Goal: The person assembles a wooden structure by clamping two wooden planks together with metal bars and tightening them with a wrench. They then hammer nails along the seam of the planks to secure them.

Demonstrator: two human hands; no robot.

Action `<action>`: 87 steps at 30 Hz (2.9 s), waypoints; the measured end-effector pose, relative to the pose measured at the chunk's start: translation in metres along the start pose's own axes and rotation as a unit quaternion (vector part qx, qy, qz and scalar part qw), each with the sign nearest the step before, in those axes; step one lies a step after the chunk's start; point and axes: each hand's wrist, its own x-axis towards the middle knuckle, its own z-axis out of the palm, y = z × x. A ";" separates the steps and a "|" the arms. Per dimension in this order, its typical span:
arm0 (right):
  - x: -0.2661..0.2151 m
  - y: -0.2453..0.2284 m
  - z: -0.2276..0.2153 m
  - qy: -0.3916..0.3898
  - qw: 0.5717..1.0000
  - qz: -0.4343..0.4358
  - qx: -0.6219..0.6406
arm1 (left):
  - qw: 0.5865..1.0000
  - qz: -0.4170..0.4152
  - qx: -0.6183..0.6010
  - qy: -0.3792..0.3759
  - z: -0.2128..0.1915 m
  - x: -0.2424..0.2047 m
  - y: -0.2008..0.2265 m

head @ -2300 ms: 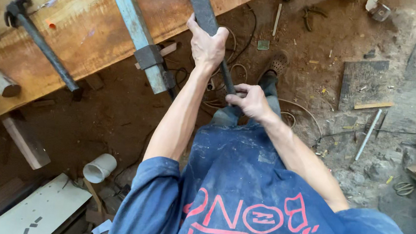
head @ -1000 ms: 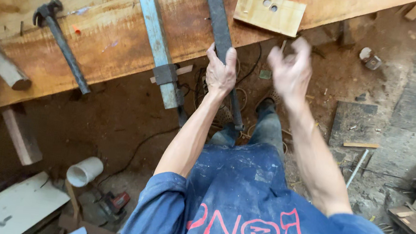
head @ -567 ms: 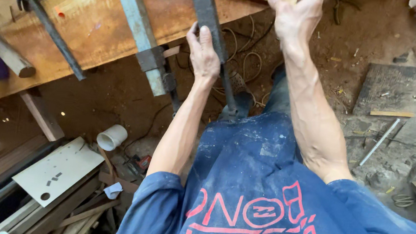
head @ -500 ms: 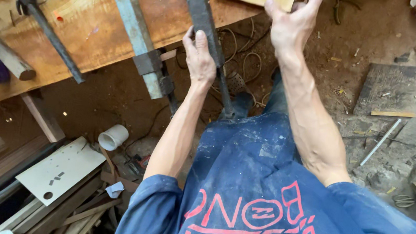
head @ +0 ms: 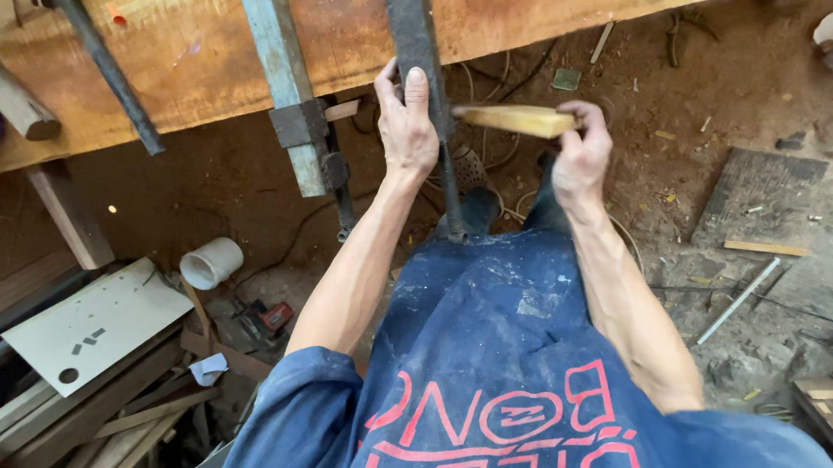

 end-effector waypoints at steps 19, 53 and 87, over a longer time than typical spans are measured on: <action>0.053 0.000 0.075 0.023 0.944 0.136 0.301 | 0.990 -0.101 -0.001 0.103 0.004 -0.003 0.003; 0.072 0.036 0.119 -0.093 0.855 0.265 0.436 | 0.893 -0.172 -0.403 0.101 0.011 0.000 -0.015; 0.035 -0.025 0.127 0.021 0.904 0.130 0.407 | 0.878 -0.226 -0.416 -0.065 -0.008 0.008 -0.038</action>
